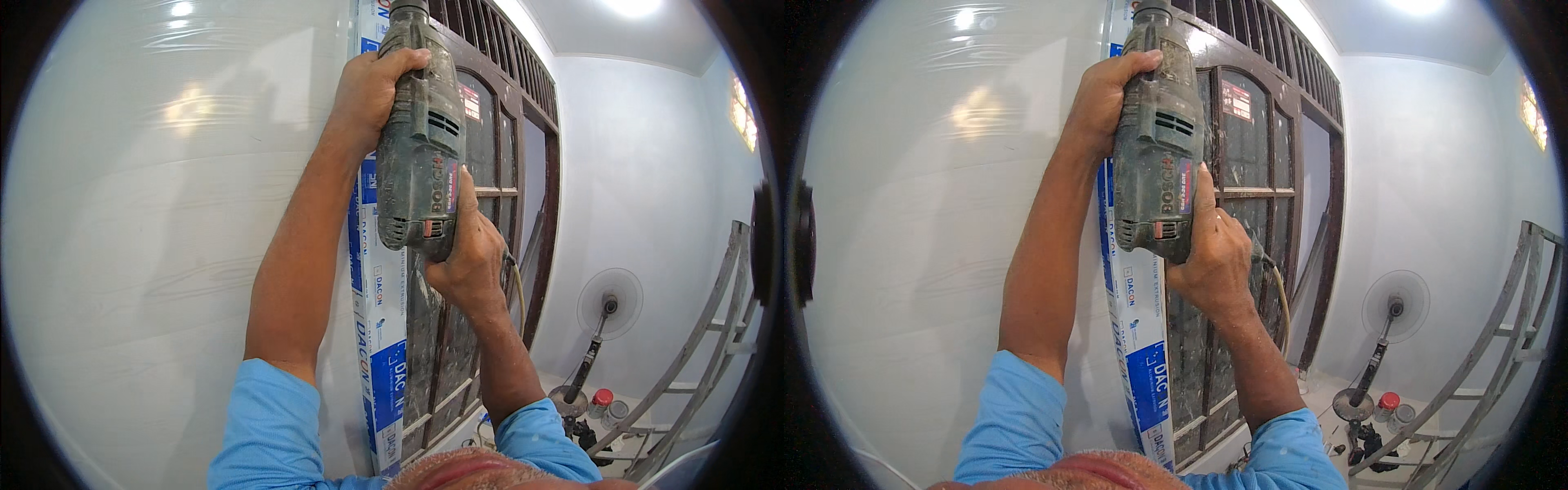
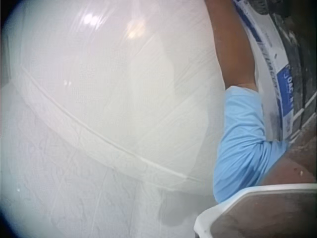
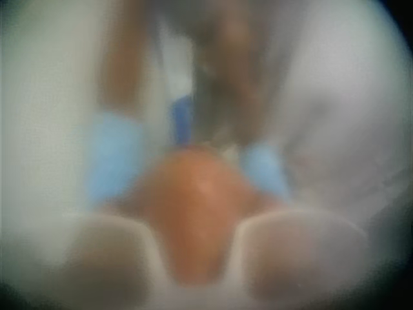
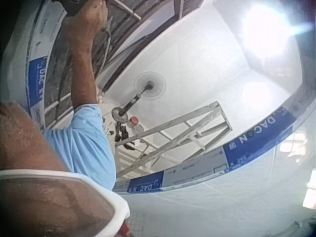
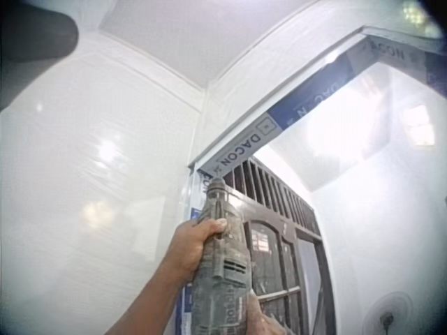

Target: The person installs aluminum profiles along the top of a doorway. They position the profile, drill pilot holes, and secure it with screws using a cordless drill and a hammer drill. The person also handles small metal parts and fasteners during the process.

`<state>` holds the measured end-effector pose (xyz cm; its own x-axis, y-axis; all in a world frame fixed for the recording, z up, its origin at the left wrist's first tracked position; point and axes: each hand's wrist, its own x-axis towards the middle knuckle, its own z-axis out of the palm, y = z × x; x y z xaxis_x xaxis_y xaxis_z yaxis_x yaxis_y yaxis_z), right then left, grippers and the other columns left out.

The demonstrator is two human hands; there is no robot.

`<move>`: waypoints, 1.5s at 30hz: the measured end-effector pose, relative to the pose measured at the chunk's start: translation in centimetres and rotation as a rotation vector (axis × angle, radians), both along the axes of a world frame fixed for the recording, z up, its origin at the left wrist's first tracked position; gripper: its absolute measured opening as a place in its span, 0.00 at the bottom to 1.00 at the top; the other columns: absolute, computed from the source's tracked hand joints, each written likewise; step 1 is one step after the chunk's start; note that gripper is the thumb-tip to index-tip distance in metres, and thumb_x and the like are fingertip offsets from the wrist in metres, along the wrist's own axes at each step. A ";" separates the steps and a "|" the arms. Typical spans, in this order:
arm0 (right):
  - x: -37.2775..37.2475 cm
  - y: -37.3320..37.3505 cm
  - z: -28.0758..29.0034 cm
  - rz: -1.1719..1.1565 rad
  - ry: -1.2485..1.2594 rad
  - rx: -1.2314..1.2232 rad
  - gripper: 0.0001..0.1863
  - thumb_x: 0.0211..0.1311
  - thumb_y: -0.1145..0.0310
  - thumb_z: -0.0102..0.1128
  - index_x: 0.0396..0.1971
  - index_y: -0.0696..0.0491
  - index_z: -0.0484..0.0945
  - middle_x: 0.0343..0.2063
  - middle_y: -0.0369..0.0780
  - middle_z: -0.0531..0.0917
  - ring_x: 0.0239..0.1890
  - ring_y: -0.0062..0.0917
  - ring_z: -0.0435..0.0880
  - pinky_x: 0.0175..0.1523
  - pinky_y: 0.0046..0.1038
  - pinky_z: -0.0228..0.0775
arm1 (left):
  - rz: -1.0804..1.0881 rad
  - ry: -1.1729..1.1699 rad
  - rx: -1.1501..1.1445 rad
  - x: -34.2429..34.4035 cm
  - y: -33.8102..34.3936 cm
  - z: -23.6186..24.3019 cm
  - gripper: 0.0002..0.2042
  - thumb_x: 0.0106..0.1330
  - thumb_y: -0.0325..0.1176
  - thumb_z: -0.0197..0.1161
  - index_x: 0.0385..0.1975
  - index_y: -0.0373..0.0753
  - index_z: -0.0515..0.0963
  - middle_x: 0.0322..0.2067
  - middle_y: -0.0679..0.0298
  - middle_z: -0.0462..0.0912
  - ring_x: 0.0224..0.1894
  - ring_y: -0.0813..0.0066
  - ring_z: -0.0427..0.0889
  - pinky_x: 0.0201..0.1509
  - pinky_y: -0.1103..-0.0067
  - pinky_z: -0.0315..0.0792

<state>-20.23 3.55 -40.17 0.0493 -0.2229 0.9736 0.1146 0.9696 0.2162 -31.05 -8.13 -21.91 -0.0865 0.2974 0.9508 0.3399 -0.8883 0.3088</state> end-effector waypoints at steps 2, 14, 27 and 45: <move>0.2 0.2 0.0 -0.008 0.008 0.003 0.62 0.48 0.59 0.85 0.76 0.69 0.55 0.23 0.42 0.79 0.25 0.34 0.82 0.34 0.38 0.73 | 0.000 0.029 -0.042 -0.4 0.2 -0.1 0.14 0.70 0.38 0.68 0.38 0.30 0.84 0.30 0.63 0.87 0.26 0.77 0.86 0.32 0.78 0.83; -0.1 0.4 0.1 -0.003 0.020 0.020 0.61 0.46 0.63 0.85 0.77 0.68 0.56 0.25 0.42 0.80 0.27 0.35 0.82 0.34 0.38 0.73 | 0.031 0.079 -0.017 -0.9 0.2 0.1 0.15 0.71 0.41 0.68 0.39 0.32 0.84 0.30 0.64 0.87 0.26 0.79 0.86 0.32 0.80 0.82; -0.1 0.6 0.3 0.013 0.025 0.005 0.58 0.44 0.68 0.84 0.76 0.67 0.59 0.25 0.43 0.80 0.27 0.35 0.83 0.35 0.39 0.73 | 0.024 0.058 0.030 -0.2 0.3 0.2 0.13 0.68 0.37 0.69 0.34 0.29 0.85 0.27 0.61 0.87 0.23 0.76 0.85 0.29 0.78 0.80; 0.7 0.4 0.4 -0.009 0.004 -0.007 0.56 0.46 0.73 0.80 0.75 0.68 0.58 0.25 0.45 0.81 0.26 0.38 0.83 0.34 0.39 0.72 | 0.028 0.018 0.025 -0.4 0.8 0.7 0.15 0.68 0.38 0.70 0.32 0.29 0.86 0.25 0.61 0.86 0.22 0.75 0.84 0.28 0.78 0.80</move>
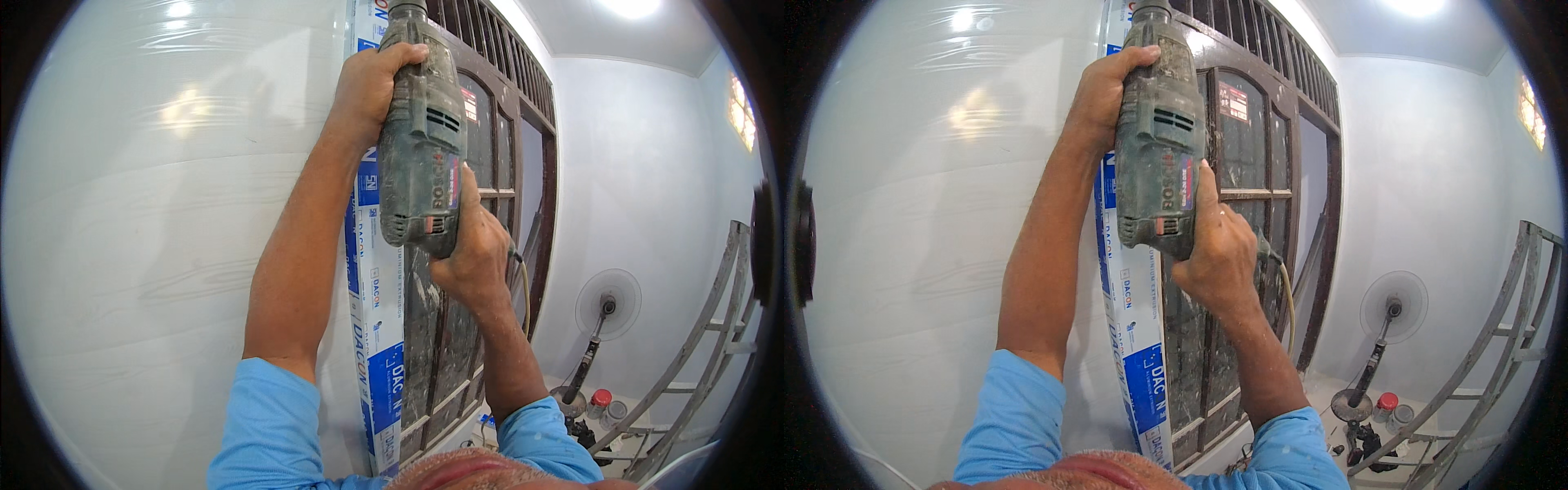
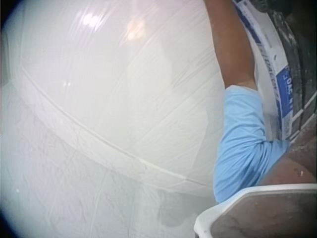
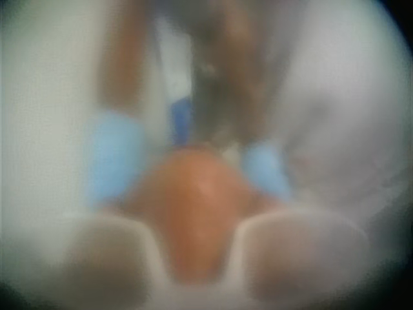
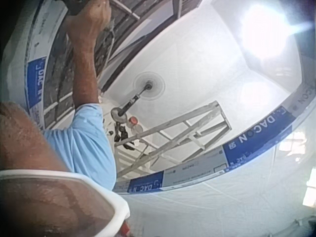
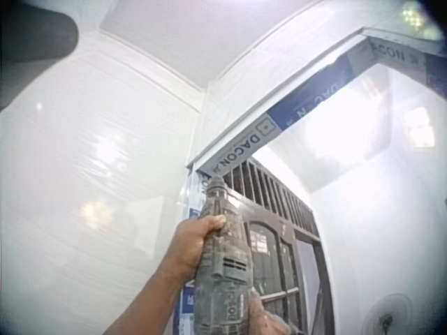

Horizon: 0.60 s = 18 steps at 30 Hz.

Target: The person installs aluminum profiles along the top of a doorway. They position the profile, drill pilot holes, and secure it with screws using a cordless drill and a hammer drill. The person also handles small metal parts and fasteners during the process.

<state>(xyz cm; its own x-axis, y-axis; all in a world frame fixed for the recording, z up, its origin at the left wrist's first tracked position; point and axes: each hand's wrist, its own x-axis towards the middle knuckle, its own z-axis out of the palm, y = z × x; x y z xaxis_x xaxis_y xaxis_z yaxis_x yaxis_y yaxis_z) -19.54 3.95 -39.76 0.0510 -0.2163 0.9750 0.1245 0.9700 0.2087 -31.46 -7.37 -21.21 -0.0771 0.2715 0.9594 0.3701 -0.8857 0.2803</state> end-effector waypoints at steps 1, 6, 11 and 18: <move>0.1 -0.1 0.0 -0.001 -0.002 -0.001 0.56 0.46 0.72 0.80 0.75 0.68 0.58 0.24 0.45 0.81 0.26 0.38 0.82 0.34 0.39 0.72 | -0.016 -0.002 -0.007 0.0 0.1 0.0 0.15 0.68 0.38 0.70 0.32 0.28 0.86 0.25 0.61 0.86 0.22 0.75 0.85 0.28 0.78 0.80; 0.0 -0.3 0.0 -0.003 -0.007 0.005 0.56 0.47 0.72 0.80 0.75 0.69 0.58 0.24 0.44 0.81 0.26 0.38 0.83 0.33 0.38 0.72 | -0.033 0.031 0.028 0.1 0.0 0.2 0.15 0.68 0.38 0.70 0.31 0.27 0.86 0.25 0.61 0.87 0.22 0.75 0.85 0.28 0.78 0.80; -0.3 0.6 0.2 -0.003 0.014 0.053 0.56 0.47 0.71 0.81 0.75 0.69 0.57 0.24 0.44 0.81 0.26 0.37 0.83 0.33 0.38 0.73 | -0.042 -0.013 -0.002 0.0 0.3 0.2 0.15 0.68 0.37 0.70 0.32 0.27 0.86 0.25 0.60 0.87 0.23 0.75 0.85 0.28 0.78 0.80; -0.1 -0.2 0.3 -0.004 -0.020 0.017 0.56 0.47 0.71 0.81 0.75 0.69 0.57 0.24 0.44 0.81 0.26 0.37 0.83 0.33 0.39 0.73 | -0.047 0.051 -0.046 -1.0 0.3 0.9 0.16 0.72 0.39 0.66 0.42 0.29 0.84 0.32 0.60 0.88 0.28 0.77 0.88 0.32 0.80 0.84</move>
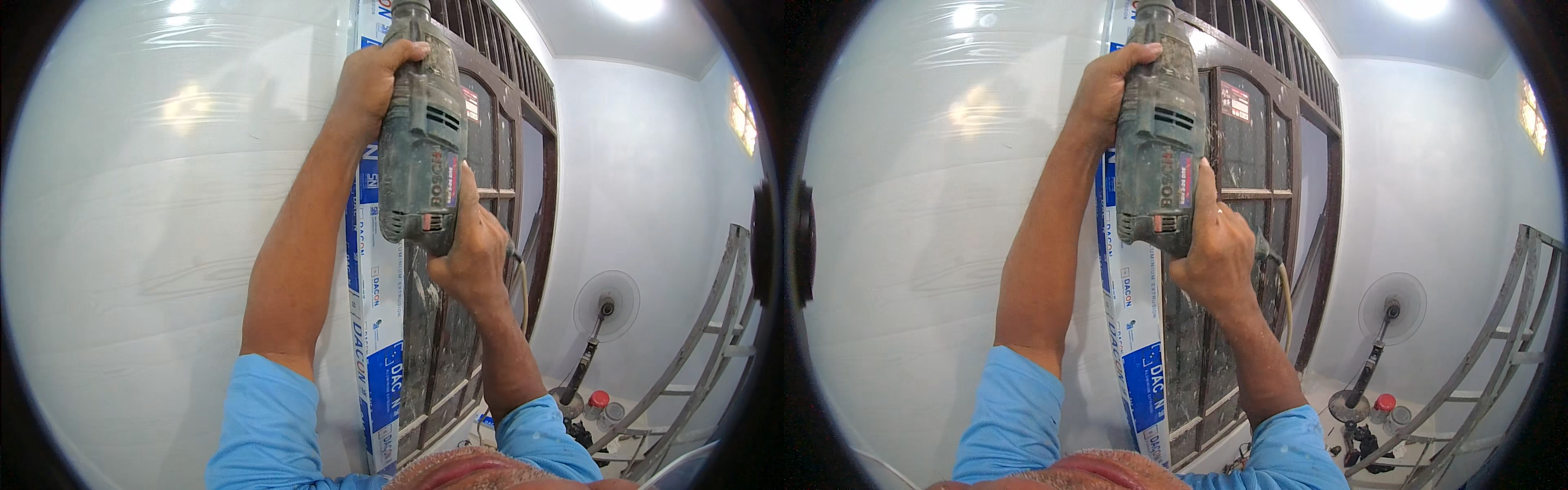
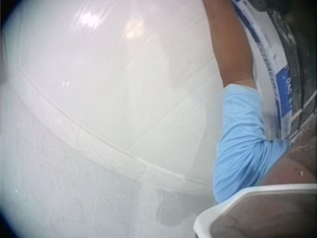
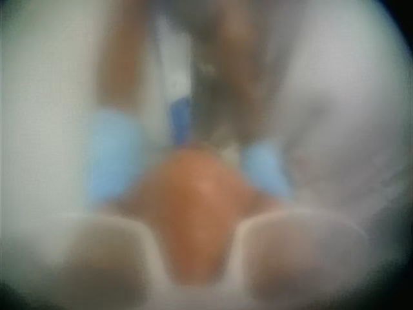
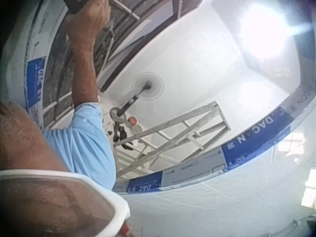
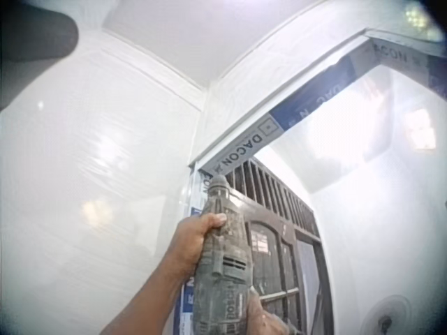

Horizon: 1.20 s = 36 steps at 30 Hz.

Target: The person installs aluminum profiles along the top of a doorway. They position the profile, drill pilot holes, and secure it with screws using a cordless drill and a hammer drill. The person also handles small metal parts and fasteners during the process.

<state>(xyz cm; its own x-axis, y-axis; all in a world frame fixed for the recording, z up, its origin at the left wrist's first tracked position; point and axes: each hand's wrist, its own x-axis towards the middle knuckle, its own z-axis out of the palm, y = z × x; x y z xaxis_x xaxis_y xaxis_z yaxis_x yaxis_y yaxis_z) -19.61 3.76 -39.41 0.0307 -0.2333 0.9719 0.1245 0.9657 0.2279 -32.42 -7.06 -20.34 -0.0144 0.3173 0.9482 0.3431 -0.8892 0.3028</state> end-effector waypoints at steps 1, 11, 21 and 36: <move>0.0 0.1 0.0 0.002 0.004 0.005 0.56 0.47 0.72 0.80 0.75 0.69 0.57 0.24 0.44 0.81 0.26 0.37 0.83 0.33 0.39 0.73 | 0.005 -0.021 0.015 0.2 0.0 0.0 0.15 0.70 0.38 0.68 0.38 0.29 0.84 0.29 0.61 0.88 0.26 0.77 0.87 0.31 0.79 0.82; 0.0 0.2 0.6 -0.002 0.006 -0.003 0.57 0.41 0.77 0.77 0.75 0.69 0.57 0.26 0.46 0.82 0.28 0.41 0.85 0.34 0.40 0.74 | -0.066 -0.103 0.020 1.1 0.0 0.2 0.13 0.67 0.36 0.71 0.33 0.28 0.86 0.26 0.60 0.87 0.23 0.75 0.85 0.28 0.77 0.81; 0.1 0.2 2.2 -0.014 0.016 -0.014 0.57 0.39 0.80 0.74 0.76 0.67 0.58 0.29 0.49 0.84 0.31 0.43 0.86 0.38 0.42 0.75 | -0.060 -0.072 0.070 0.5 0.5 2.0 0.13 0.66 0.35 0.71 0.36 0.27 0.85 0.28 0.60 0.87 0.25 0.74 0.86 0.29 0.77 0.81; 0.1 0.2 3.6 -0.027 0.020 -0.035 0.58 0.37 0.81 0.72 0.77 0.64 0.58 0.29 0.48 0.83 0.31 0.43 0.86 0.39 0.43 0.75 | -0.074 -0.028 0.097 0.2 0.9 3.7 0.12 0.68 0.34 0.70 0.38 0.28 0.85 0.29 0.59 0.87 0.26 0.73 0.87 0.30 0.76 0.84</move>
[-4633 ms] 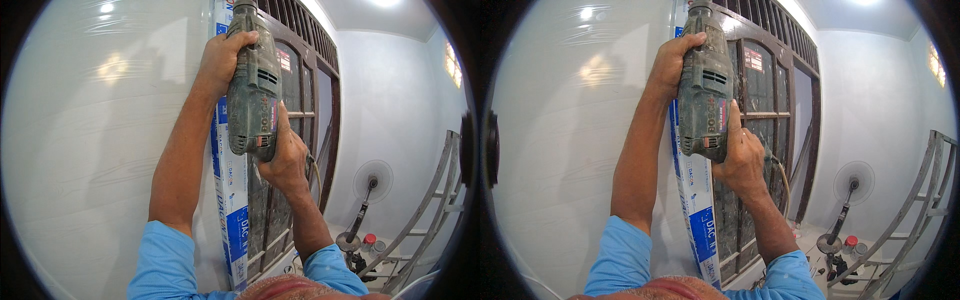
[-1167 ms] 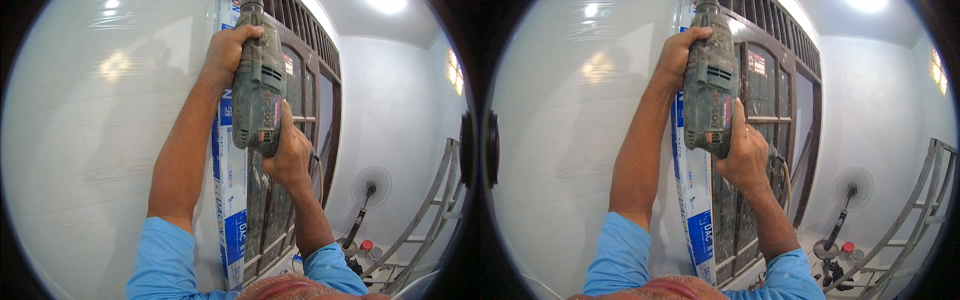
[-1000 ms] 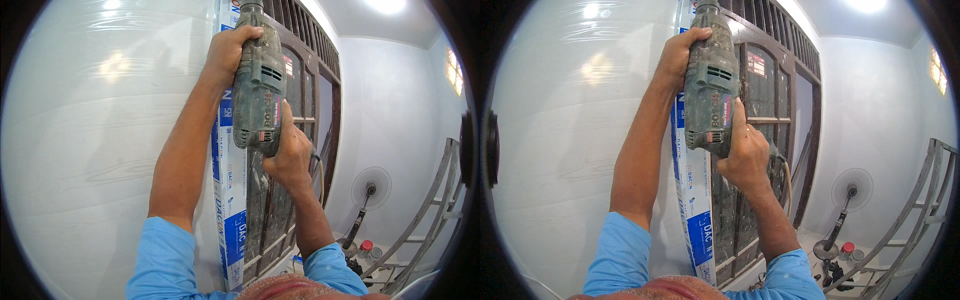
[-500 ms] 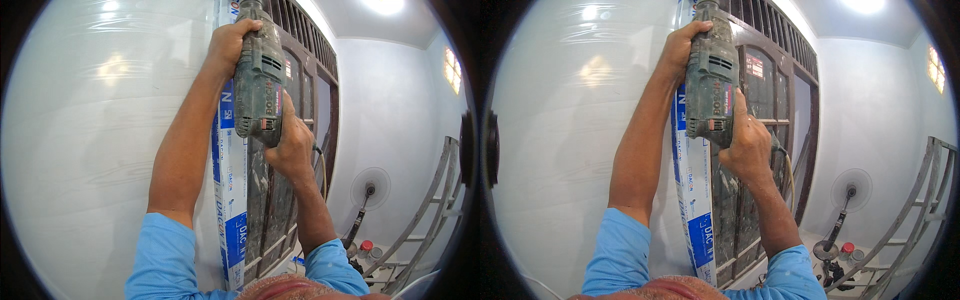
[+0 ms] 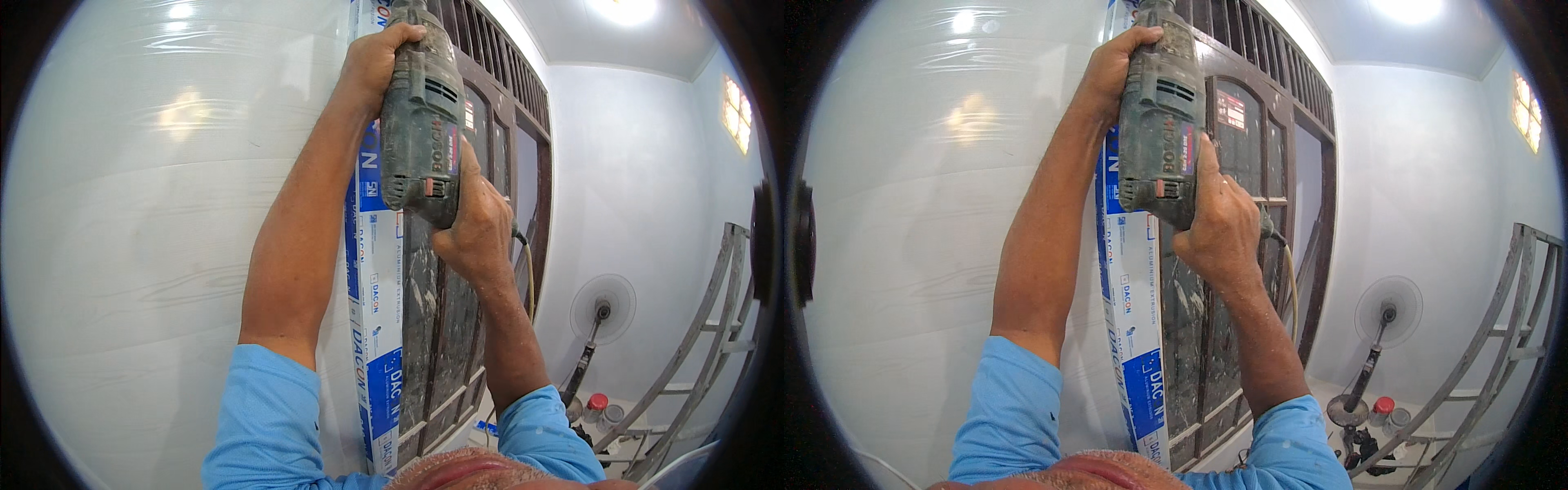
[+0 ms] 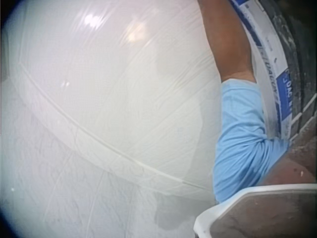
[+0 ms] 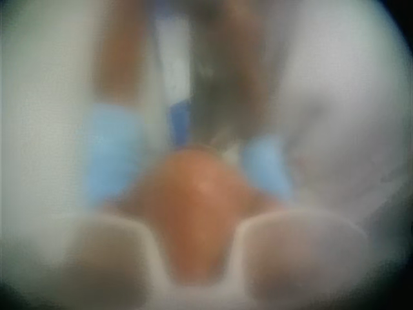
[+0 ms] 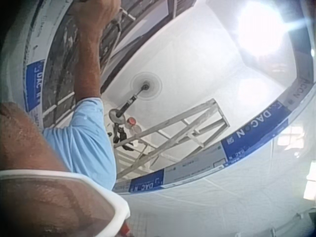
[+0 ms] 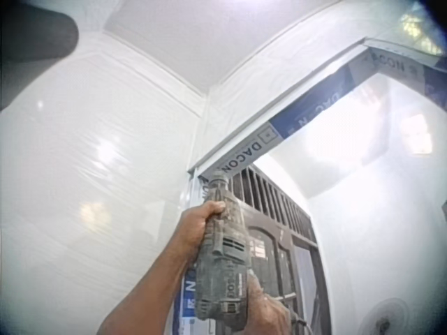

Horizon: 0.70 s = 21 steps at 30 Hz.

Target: The person installs aluminum profiles along the top of a doorway. They position the profile, drill pilot holes, and secure it with screws using a cordless drill and a hammer drill. The person also handles small metal parts and fasteners during the process.

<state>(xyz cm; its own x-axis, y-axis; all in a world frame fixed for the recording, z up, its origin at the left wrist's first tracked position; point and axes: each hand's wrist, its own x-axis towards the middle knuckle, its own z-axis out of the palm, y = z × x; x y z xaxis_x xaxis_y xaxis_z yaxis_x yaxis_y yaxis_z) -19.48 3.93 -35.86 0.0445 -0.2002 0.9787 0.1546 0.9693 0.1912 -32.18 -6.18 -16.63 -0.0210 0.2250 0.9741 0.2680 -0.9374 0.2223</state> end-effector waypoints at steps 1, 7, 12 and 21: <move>0.1 0.1 0.0 -0.009 -0.005 -0.005 0.58 0.37 0.81 0.72 0.77 0.64 0.58 0.29 0.48 0.83 0.32 0.43 0.86 0.39 0.43 0.75 | -0.015 0.000 -0.011 0.1 0.1 0.1 0.12 0.68 0.34 0.70 0.38 0.28 0.85 0.29 0.59 0.87 0.26 0.73 0.87 0.31 0.76 0.84; 0.3 -0.2 0.2 -0.009 0.002 0.014 0.58 0.36 0.82 0.72 0.76 0.65 0.59 0.30 0.48 0.83 0.32 0.43 0.86 0.39 0.43 0.76 | -0.041 0.003 -0.046 -0.3 0.1 0.4 0.13 0.68 0.35 0.69 0.38 0.28 0.84 0.30 0.60 0.87 0.26 0.74 0.87 0.31 0.76 0.84; 0.7 -0.6 -0.1 -0.052 -0.009 -0.008 0.58 0.35 0.82 0.72 0.76 0.66 0.59 0.30 0.48 0.84 0.32 0.43 0.86 0.39 0.43 0.75 | -0.041 -0.014 -0.073 -0.1 0.1 0.0 0.13 0.69 0.36 0.68 0.38 0.28 0.84 0.30 0.60 0.87 0.25 0.74 0.86 0.31 0.76 0.83; 0.8 -0.5 -1.2 -0.069 -0.013 0.026 0.58 0.33 0.82 0.72 0.75 0.68 0.59 0.28 0.48 0.83 0.30 0.42 0.85 0.37 0.41 0.75 | -0.018 -0.027 -0.097 -0.1 -0.4 -1.4 0.14 0.70 0.36 0.67 0.37 0.28 0.84 0.30 0.59 0.88 0.26 0.73 0.87 0.31 0.76 0.83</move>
<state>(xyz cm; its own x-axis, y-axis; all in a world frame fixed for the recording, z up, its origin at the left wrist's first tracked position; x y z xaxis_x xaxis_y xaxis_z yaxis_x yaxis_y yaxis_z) -18.69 3.46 -37.01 0.0172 -0.2282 0.9735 0.2183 0.9510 0.2190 -32.31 -6.62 -18.05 -0.0425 0.3189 0.9468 0.2439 -0.9157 0.3193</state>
